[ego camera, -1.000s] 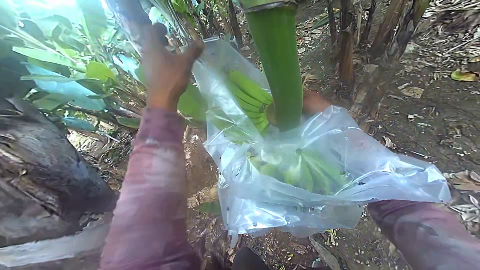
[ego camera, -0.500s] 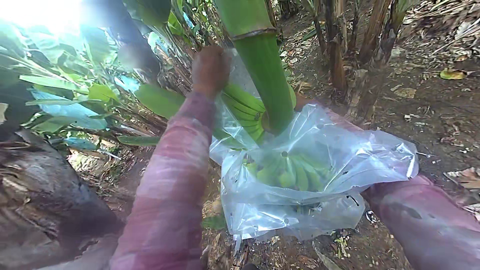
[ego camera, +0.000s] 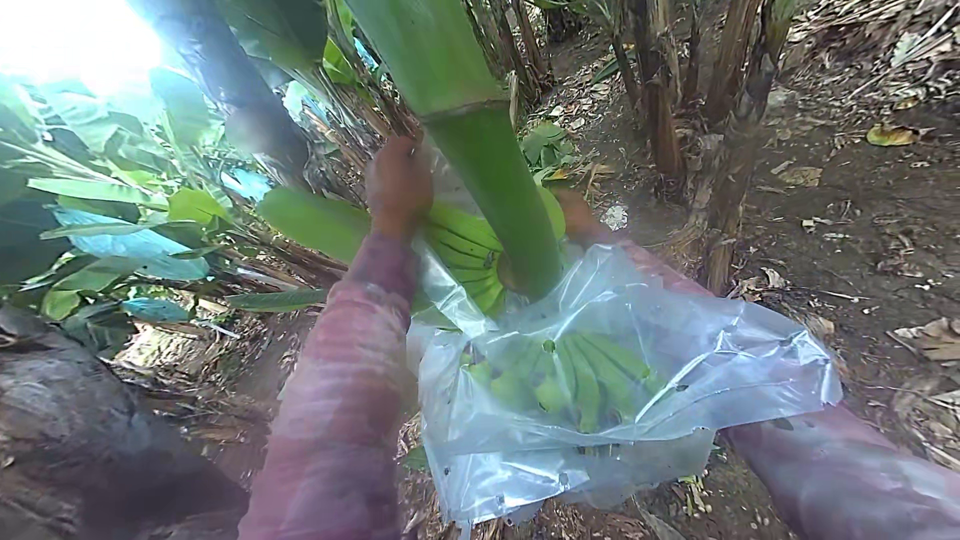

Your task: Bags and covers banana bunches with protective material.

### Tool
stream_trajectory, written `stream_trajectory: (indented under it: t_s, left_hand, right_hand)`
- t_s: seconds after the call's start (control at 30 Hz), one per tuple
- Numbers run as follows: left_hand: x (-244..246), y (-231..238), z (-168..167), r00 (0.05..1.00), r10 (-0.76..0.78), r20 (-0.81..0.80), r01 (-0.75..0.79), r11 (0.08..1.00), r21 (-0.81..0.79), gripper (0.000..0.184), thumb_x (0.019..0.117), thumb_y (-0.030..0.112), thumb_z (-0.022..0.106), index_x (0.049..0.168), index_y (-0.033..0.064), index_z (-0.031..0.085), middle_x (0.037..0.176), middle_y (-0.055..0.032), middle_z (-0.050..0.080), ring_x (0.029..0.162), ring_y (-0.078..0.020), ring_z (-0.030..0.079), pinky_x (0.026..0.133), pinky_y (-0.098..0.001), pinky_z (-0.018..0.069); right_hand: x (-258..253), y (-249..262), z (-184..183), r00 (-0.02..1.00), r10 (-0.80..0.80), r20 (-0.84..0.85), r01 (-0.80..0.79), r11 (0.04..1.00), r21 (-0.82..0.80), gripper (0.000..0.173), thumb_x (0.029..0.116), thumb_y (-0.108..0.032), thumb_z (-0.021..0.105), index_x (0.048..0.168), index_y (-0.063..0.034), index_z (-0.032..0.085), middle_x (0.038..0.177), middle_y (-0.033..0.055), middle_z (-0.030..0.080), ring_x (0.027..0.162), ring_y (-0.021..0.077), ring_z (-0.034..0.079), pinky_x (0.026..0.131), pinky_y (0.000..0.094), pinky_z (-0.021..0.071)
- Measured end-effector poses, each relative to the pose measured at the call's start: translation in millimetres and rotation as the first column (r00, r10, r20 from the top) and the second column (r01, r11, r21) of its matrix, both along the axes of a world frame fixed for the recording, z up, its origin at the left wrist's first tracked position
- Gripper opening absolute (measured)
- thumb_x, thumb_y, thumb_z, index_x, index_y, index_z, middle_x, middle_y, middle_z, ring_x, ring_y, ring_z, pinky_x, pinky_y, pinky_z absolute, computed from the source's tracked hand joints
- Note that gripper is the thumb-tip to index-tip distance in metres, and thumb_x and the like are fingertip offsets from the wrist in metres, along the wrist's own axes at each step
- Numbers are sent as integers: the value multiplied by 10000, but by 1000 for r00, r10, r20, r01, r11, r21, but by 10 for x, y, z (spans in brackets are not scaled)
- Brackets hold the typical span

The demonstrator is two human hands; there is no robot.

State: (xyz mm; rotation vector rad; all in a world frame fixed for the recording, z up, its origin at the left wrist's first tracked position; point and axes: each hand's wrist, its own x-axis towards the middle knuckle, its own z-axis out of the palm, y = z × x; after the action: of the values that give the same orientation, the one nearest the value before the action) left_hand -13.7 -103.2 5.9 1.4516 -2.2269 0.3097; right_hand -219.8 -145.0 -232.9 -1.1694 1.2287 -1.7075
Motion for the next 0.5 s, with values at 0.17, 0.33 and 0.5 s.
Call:
stream_trajectory:
  t_s: [0.17, 0.33, 0.5]
  left_hand:
    - [-53, 117, -239, 990, -33, -140, 4, 979, -202, 380, 1092, 246, 385, 1241, 12, 644, 1099, -230, 710, 1047, -381, 696, 914, -585, 515]
    - [-45, 362, -516, 803, -589, 91, 588, 759, -281, 325, 1061, 243, 493, 1049, -1, 708, 1051, -199, 681, 1069, -354, 624, 973, -519, 474]
    - [151, 608, -803, 739, -670, 66, 672, 741, 3, 362, 1055, 254, 509, 836, 21, 677, 803, -95, 659, 806, -198, 647, 773, -405, 530]
  right_hand:
    - [-419, 171, 786, 914, -405, -16, 391, 893, -223, 374, 1088, -241, 472, 1181, 68, 661, 1071, 195, 697, 972, 218, 675, 924, 397, 537]
    - [-714, 658, 548, 856, -518, -9, 471, 785, -402, 304, 1051, -305, 564, 1015, -15, 650, 819, -14, 637, 724, 21, 593, 718, 249, 529]
    - [-615, 575, 302, 968, -217, -123, 151, 904, -399, 284, 996, -169, 645, 1205, 24, 654, 973, 70, 710, 786, 65, 654, 747, 272, 577]
